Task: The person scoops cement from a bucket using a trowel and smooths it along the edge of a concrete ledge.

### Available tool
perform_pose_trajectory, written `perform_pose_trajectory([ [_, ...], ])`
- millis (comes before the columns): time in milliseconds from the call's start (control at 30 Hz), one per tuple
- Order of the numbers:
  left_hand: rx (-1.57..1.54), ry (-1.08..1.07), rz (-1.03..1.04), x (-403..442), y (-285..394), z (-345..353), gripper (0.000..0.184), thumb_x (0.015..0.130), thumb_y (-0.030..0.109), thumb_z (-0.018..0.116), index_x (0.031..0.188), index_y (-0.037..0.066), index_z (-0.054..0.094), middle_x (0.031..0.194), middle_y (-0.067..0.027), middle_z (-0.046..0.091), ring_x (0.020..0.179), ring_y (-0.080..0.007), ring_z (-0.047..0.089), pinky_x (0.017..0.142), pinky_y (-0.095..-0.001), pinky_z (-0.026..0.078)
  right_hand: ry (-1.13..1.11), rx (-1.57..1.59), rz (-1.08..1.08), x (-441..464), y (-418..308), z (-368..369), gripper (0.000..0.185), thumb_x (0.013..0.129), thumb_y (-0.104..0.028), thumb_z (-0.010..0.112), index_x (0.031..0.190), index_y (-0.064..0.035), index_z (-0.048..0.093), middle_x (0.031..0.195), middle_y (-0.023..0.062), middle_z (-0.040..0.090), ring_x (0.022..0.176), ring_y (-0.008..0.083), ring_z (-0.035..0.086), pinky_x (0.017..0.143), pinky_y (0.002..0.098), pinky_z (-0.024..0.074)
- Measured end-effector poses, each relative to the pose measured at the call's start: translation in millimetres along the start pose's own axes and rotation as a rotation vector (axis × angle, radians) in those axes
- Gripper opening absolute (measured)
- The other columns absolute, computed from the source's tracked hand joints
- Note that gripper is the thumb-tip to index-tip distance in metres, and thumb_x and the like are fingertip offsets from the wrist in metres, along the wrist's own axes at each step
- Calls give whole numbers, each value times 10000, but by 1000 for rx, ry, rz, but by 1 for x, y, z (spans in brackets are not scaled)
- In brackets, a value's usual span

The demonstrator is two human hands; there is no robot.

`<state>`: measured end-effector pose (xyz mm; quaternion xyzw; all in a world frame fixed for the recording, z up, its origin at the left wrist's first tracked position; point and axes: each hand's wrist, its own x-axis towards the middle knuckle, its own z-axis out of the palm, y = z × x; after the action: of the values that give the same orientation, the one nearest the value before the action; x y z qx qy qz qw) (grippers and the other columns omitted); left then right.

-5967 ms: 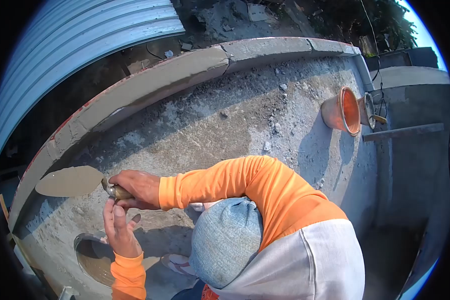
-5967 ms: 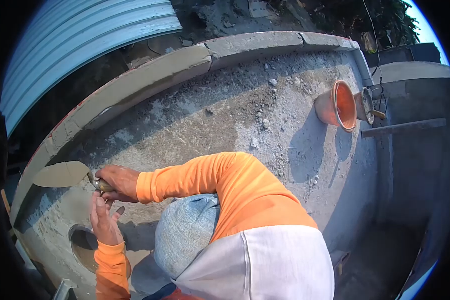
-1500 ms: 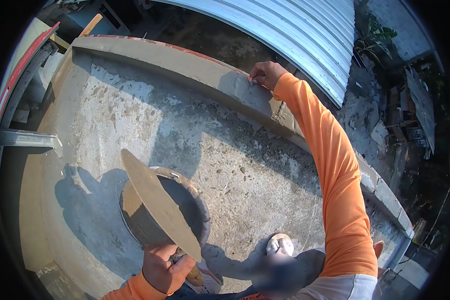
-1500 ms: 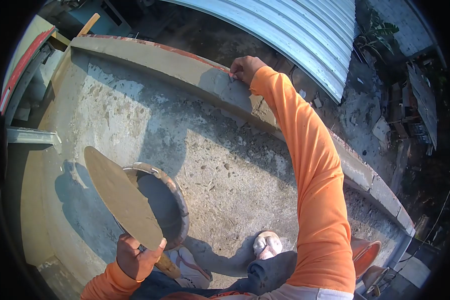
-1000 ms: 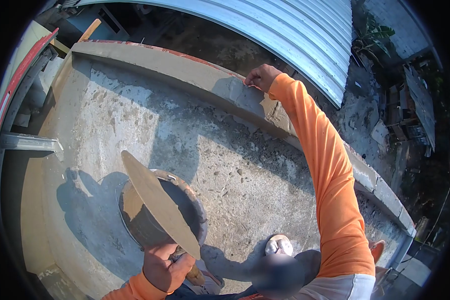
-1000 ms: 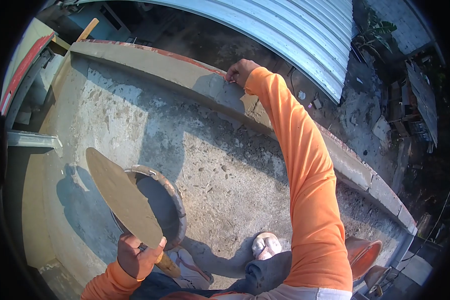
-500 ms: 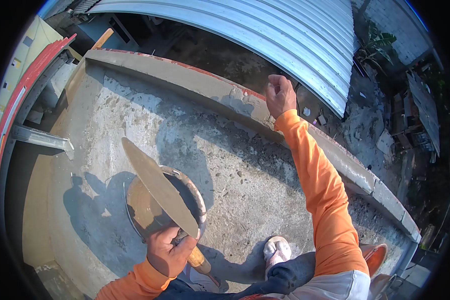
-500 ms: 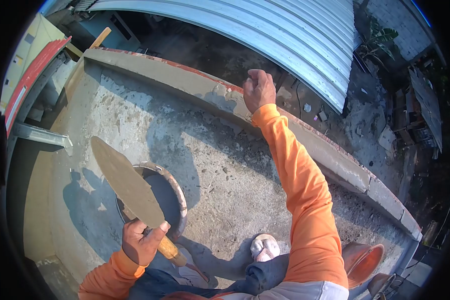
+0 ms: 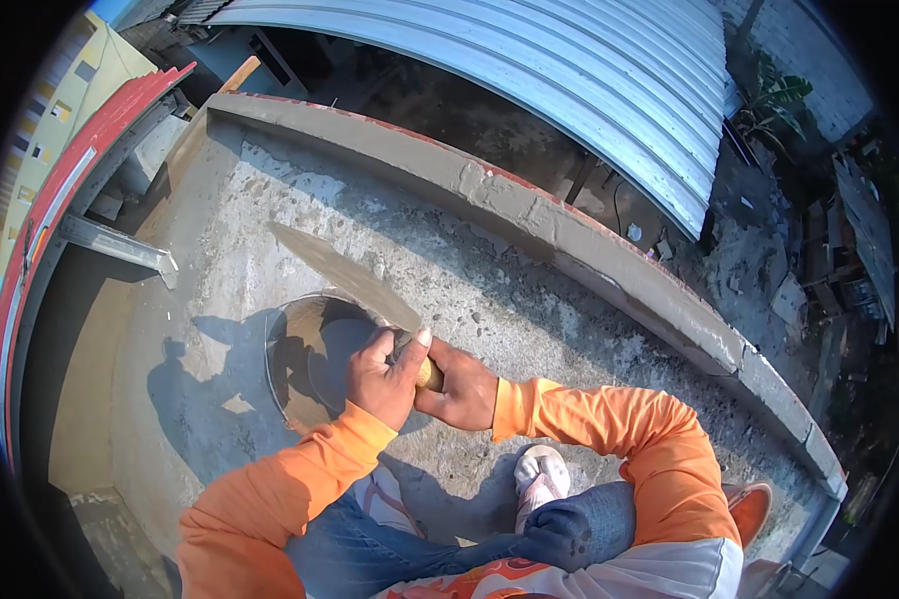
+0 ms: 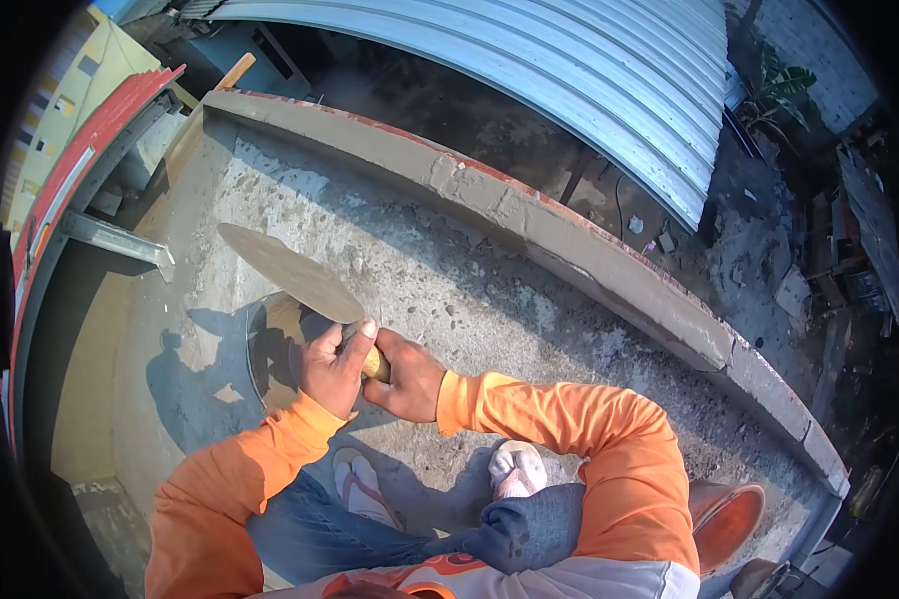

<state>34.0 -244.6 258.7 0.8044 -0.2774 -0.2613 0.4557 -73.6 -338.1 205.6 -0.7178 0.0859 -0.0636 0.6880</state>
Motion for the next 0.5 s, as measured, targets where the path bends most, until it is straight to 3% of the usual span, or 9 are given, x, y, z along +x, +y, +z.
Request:
perform_pose_trajectory([
  [67,178,-183,136,0,7,0,437,826,281,675,1078,-56,557,994,-195,608,901,-263,606,790,-340,471,238,-60,-19,-1,9,-1,389,730,-178,620,1031,19,472,847,239,592,789,373,606,697,423,475],
  [100,399,-141,282,-3,-12,-2,619,796,350,693,1214,-57,485,1132,-231,570,1050,-313,576,887,-357,453,258,-128,41,-3,10,-9,387,730,-193,620,1019,21,477,846,247,591,793,373,607,698,428,472],
  [133,400,-150,277,-5,-6,-12,619,796,350,693,1214,-57,485,1132,-231,570,1050,-313,576,887,-357,453,283,-202,100,-4,12,-23,386,731,-209,620,1007,23,482,846,256,589,797,374,608,699,433,469],
  [200,537,-444,3,-7,13,-41,677,800,299,697,1316,-25,402,1257,-222,508,1135,-309,534,929,-367,436,361,-296,248,-12,18,-48,404,758,-307,591,950,38,507,773,256,593,744,405,607,680,446,467],
  [267,498,-410,-33,3,4,-76,645,815,294,682,1307,-29,418,1258,-213,516,1132,-291,532,924,-368,442,443,-388,378,-26,34,-72,436,793,-372,557,894,49,512,723,256,600,708,430,604,665,466,466],
  [333,426,-231,-49,14,0,-112,657,810,369,677,1264,-55,463,1238,-213,541,1140,-296,535,938,-342,428,549,-592,354,-51,74,-92,394,812,-341,543,844,49,496,790,286,576,772,447,586,704,471,468],
  [467,199,232,-53,52,-109,-201,622,850,356,641,1249,-87,462,1225,-161,553,1112,-258,538,952,-330,403,514,-935,545,-94,106,-107,372,800,-304,580,972,15,497,955,258,547,824,424,601,744,471,503],
  [500,192,224,-57,59,-143,-220,622,850,356,641,1249,-87,462,1225,-161,553,1112,-258,538,952,-330,403,514,-941,555,-96,113,-107,372,800,-304,580,972,15,497,955,258,547,824,424,601,744,471,503],
])
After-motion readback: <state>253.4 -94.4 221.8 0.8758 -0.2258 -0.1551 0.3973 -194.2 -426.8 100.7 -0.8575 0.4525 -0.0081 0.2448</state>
